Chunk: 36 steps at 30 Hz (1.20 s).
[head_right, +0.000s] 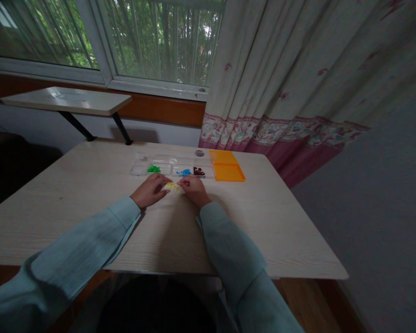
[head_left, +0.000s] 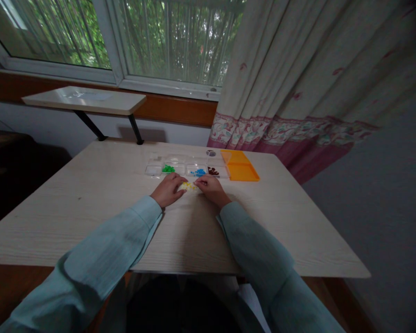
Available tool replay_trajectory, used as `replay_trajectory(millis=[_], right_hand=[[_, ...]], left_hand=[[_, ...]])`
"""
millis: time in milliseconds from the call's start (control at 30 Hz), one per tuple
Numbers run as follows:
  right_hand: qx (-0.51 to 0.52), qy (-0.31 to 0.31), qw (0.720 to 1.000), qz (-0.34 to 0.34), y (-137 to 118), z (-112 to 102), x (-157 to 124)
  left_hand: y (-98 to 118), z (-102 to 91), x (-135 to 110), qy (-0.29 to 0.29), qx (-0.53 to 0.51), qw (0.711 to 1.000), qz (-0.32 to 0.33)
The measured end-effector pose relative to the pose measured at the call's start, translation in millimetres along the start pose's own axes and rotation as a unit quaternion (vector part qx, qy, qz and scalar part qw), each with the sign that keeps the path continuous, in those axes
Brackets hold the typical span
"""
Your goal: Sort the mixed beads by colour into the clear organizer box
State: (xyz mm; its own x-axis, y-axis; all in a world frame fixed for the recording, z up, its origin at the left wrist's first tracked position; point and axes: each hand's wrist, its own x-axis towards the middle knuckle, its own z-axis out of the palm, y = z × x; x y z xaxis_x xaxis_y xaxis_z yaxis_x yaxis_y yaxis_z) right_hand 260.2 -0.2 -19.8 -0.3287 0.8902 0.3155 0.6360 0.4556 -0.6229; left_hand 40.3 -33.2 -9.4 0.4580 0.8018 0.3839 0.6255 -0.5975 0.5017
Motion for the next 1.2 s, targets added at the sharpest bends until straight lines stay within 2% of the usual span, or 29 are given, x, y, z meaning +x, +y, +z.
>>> replay_trajectory(millis=[200, 400, 633, 700, 800, 867, 967, 1100, 1200], right_hand=[[0.025, -0.069, 0.997, -0.012, -1.2, -12.1, 0.1], [-0.006, -0.077, 0.996, -0.038, -5.7, -18.9, -1.6], [-0.04, -0.031, 0.998, -0.044, -7.3, -16.9, -4.4], [-0.012, -0.01, 0.999, -0.029, -8.6, -15.7, -3.9], [0.084, 0.032, 0.996, 0.027, -15.5, -11.5, -2.3], [0.171, 0.03, 0.982, 0.074, -23.8, -7.6, -2.1], [0.291, -0.02, 0.947, 0.136, -39.0, -3.7, -5.0], [0.402, -0.049, 0.894, 0.194, -57.3, -6.7, -12.1], [0.446, -0.064, 0.867, 0.211, -65.9, -11.3, -15.1]], left_hand=[[-1.2, 0.8, 0.0, 0.001, 0.008, 1.0, 0.009], [-0.7, 1.2, -0.1, -0.001, 0.007, 1.0, 0.001], [0.2, 1.3, -0.8, -0.003, 0.013, 1.0, 0.004], [1.4, 0.6, -0.6, 0.001, 0.015, 1.0, 0.007], [6.7, -2.9, 0.6, 0.026, 0.026, 0.999, 0.004], [12.5, -6.9, 1.7, 0.057, 0.032, 0.998, -0.001], [20.8, -12.6, 3.0, 0.098, 0.029, 0.995, 0.003], [23.3, -13.9, 3.5, 0.102, 0.016, 0.994, 0.038], [20.4, -11.9, 4.0, 0.105, 0.018, 0.992, 0.073]])
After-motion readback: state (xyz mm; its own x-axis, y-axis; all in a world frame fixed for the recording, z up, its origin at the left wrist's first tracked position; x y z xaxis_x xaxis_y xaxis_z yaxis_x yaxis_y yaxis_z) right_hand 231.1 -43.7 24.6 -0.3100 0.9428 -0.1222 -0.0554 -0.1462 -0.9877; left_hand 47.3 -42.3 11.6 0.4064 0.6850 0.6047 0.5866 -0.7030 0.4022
